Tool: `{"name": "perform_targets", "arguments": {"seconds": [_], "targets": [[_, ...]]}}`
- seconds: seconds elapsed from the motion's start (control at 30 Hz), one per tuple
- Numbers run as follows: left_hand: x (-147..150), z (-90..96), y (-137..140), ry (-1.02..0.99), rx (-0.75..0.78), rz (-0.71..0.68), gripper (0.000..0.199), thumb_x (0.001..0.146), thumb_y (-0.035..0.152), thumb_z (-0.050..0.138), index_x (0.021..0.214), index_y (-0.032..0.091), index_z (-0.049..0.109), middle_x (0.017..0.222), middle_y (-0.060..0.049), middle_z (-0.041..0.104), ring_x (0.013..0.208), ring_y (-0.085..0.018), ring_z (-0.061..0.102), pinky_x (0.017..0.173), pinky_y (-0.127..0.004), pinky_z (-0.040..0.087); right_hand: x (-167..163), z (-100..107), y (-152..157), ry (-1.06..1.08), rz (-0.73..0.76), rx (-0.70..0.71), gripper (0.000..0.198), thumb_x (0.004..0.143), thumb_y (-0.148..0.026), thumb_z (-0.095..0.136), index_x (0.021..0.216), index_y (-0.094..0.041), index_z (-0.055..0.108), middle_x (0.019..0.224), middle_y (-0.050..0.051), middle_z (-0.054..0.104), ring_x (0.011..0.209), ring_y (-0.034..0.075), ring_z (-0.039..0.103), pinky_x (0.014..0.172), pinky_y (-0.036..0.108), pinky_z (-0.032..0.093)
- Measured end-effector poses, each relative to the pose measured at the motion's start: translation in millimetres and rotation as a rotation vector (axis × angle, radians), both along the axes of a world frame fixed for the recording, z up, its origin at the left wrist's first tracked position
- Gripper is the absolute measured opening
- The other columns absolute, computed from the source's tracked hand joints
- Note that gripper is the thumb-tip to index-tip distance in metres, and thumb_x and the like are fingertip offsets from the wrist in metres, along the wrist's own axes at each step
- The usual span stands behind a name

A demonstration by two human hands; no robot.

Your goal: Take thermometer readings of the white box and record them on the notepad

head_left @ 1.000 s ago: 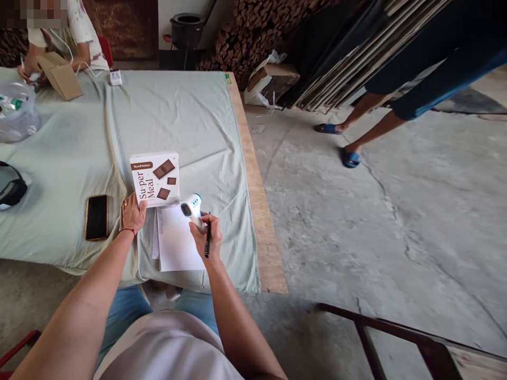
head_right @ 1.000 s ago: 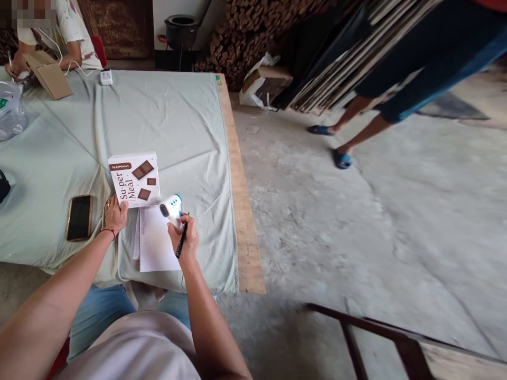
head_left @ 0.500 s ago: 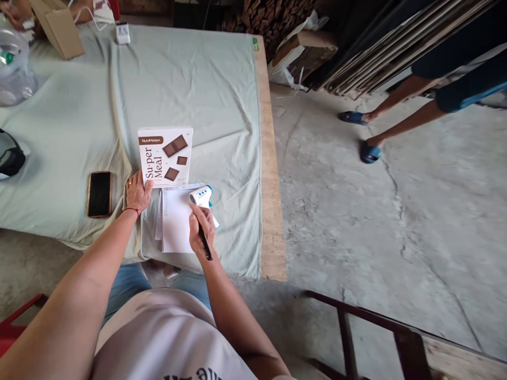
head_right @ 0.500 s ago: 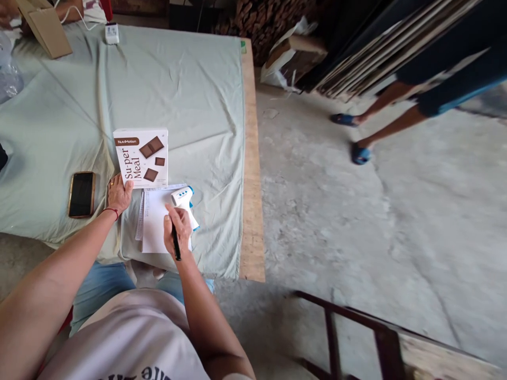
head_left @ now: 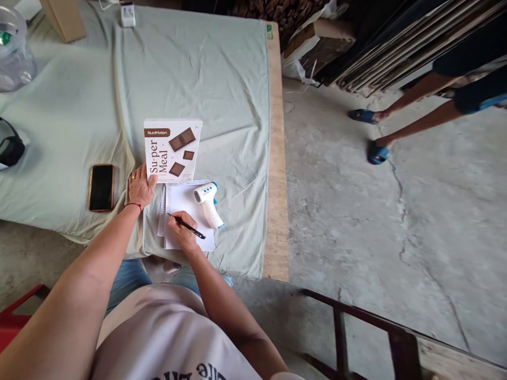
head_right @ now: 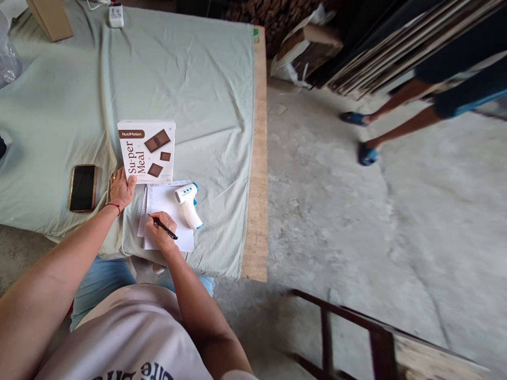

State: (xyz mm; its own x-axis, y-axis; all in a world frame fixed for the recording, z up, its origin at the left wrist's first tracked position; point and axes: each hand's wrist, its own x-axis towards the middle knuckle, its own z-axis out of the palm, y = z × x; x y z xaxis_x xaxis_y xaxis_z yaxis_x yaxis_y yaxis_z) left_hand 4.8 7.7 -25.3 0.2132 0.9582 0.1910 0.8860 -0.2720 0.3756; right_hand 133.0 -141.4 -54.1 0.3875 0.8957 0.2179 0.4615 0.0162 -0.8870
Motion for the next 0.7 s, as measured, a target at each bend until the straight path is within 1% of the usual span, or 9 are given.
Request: {"name": "perform_targets", "arguments": {"seconds": [0.2, 0.33, 0.43, 0.6, 0.7], "targets": [[-0.1, -0.3, -0.3, 0.008, 0.0, -0.002, 0.085, 0.095, 0.067, 0.003, 0.142, 0.011, 0.047, 0.135, -0.019, 0.058, 0.125, -0.034, 0.05, 0.104, -0.048, 0.039, 0.0, -3.4, 0.4, -0.094, 0.014, 0.017, 0.017, 0.077, -0.026, 0.047, 0.074, -0.02, 0.063, 0.064, 0.001, 0.064, 0.06, 0.015, 0.056, 0.062, 0.028, 0.048], [-0.1, -0.5, -0.1, 0.009, 0.004, -0.005, 0.088, 0.094, 0.068, 0.002, 0.141, 0.01, 0.047, 0.134, -0.02, 0.058, 0.125, -0.034, 0.05, 0.104, -0.046, 0.038, -0.4, -3.9, 0.5, -0.135, 0.017, 0.023, 0.016, 0.077, -0.025, 0.048, 0.072, -0.02, 0.062, 0.064, 0.002, 0.064, 0.06, 0.015, 0.057, 0.062, 0.028, 0.048], [0.0, -0.6, 0.3, 0.006, 0.004, -0.003, 0.09, 0.093, 0.069, 0.001, 0.141, 0.009, 0.047, 0.133, -0.021, 0.058, 0.125, -0.035, 0.051, 0.104, -0.047, 0.039, -0.1, -3.7, 0.3, -0.14, 0.016, 0.025, 0.015, 0.077, -0.024, 0.047, 0.072, -0.02, 0.062, 0.064, 0.002, 0.064, 0.061, 0.015, 0.057, 0.062, 0.028, 0.047], [-0.4, -0.6, 0.4, 0.007, 0.011, 0.0, 0.091, 0.092, 0.07, 0.0, 0.141, 0.01, 0.047, 0.133, -0.02, 0.059, 0.124, -0.034, 0.052, 0.103, -0.047, 0.039, 0.8, -3.0, -0.4, -0.143, 0.043, 0.0, 0.014, 0.076, -0.023, 0.048, 0.071, -0.021, 0.06, 0.065, 0.002, 0.064, 0.062, 0.016, 0.057, 0.064, 0.028, 0.048], [-0.5, -0.6, 0.3, 0.005, 0.024, -0.003, 0.095, 0.091, 0.071, -0.003, 0.141, 0.009, 0.048, 0.131, -0.021, 0.059, 0.123, -0.035, 0.052, 0.103, -0.047, 0.039, 1.2, -2.6, -0.8, -0.133, 0.032, 0.003, 0.015, 0.076, -0.024, 0.046, 0.072, -0.021, 0.06, 0.064, 0.001, 0.063, 0.061, 0.015, 0.056, 0.063, 0.028, 0.048]]}}
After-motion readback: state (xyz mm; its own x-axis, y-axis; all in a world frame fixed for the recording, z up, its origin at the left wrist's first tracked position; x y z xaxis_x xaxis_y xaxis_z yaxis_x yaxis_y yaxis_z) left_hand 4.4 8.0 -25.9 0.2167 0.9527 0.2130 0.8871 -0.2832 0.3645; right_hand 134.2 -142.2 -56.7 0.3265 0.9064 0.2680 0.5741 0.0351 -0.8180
